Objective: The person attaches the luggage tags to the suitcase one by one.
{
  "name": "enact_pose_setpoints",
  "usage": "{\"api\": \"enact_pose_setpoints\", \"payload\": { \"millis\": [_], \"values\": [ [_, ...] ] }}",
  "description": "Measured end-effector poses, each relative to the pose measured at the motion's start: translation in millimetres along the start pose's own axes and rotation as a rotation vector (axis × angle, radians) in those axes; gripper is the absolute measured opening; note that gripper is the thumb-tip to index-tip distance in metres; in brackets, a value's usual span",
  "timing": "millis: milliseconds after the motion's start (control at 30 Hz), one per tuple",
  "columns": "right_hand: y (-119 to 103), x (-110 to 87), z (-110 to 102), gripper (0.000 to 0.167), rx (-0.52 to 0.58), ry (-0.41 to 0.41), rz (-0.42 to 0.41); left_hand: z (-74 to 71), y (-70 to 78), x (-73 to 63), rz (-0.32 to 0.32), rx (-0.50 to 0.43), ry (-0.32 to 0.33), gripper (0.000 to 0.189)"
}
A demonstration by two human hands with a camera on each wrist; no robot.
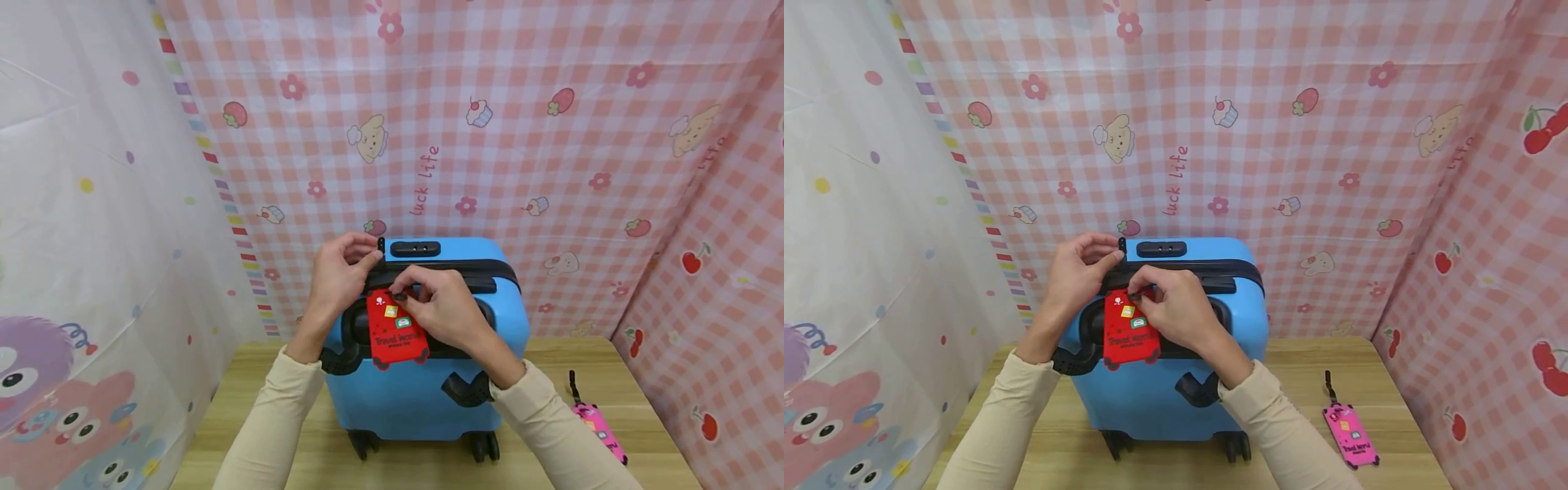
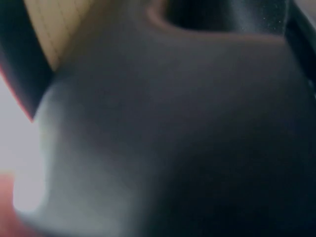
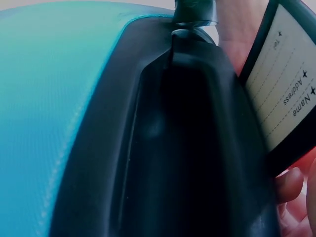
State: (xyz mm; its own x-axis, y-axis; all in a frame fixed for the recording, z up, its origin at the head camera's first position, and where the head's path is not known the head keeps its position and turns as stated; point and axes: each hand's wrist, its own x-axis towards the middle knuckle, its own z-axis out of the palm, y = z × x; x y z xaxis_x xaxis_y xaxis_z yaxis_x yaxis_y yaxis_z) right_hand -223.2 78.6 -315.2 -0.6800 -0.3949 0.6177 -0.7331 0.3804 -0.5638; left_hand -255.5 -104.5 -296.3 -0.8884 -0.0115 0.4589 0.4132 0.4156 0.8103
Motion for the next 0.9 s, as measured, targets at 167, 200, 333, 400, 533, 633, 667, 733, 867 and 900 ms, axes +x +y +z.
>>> {"api": "enact_pose_setpoints", "payload": {
  "millis": [167,200,333,400,533,633,667,733,867,900],
  "values": [
    [-1,0.1,0,0.013,-0.001,-0.011,-0.015,2.3,0.4,-0.6,-0.018,-0.002,0.022,0.013],
    [-1,0.2,-1,0.012,0.005,-0.014,-0.017,2.7,0.6,-1.0,-0.018,-0.010,0.028,0.013],
    [-2,0.5,-1,0.011,0.030,-0.011,-0.023,4.1,-0.5,-2.1,0.034,-0.043,0.049,0.013],
    [-2,0.6,-1,0.010,0.042,0.002,-0.021,4.4,-1.8,-3.1,0.079,-0.056,0.050,0.013],
    [-2,1.5,1,0.014,0.067,0.034,0.008,2.5,-4.8,-5.8,0.144,-0.075,0.025,0.012],
    [-4,2.3,3,0.022,0.105,0.042,0.056,-0.3,-6.2,-7.3,0.158,-0.087,-0.017,0.012],
    [-4,2.6,3,0.024,0.118,0.045,0.072,-1.4,-6.4,-7.7,0.159,-0.089,-0.038,0.012],
    [-6,3.3,4,0.027,0.142,0.054,0.101,-3.2,-6.9,-8.4,0.154,-0.100,-0.086,0.012],
    [-8,4.7,5,0.029,0.163,0.082,0.126,-5.1,-7.6,-10.4,0.140,-0.137,-0.168,0.012],
    [-8,4.9,5,0.030,0.163,0.089,0.128,-5.2,-7.8,-10.8,0.139,-0.145,-0.178,0.012]
  ]
}}
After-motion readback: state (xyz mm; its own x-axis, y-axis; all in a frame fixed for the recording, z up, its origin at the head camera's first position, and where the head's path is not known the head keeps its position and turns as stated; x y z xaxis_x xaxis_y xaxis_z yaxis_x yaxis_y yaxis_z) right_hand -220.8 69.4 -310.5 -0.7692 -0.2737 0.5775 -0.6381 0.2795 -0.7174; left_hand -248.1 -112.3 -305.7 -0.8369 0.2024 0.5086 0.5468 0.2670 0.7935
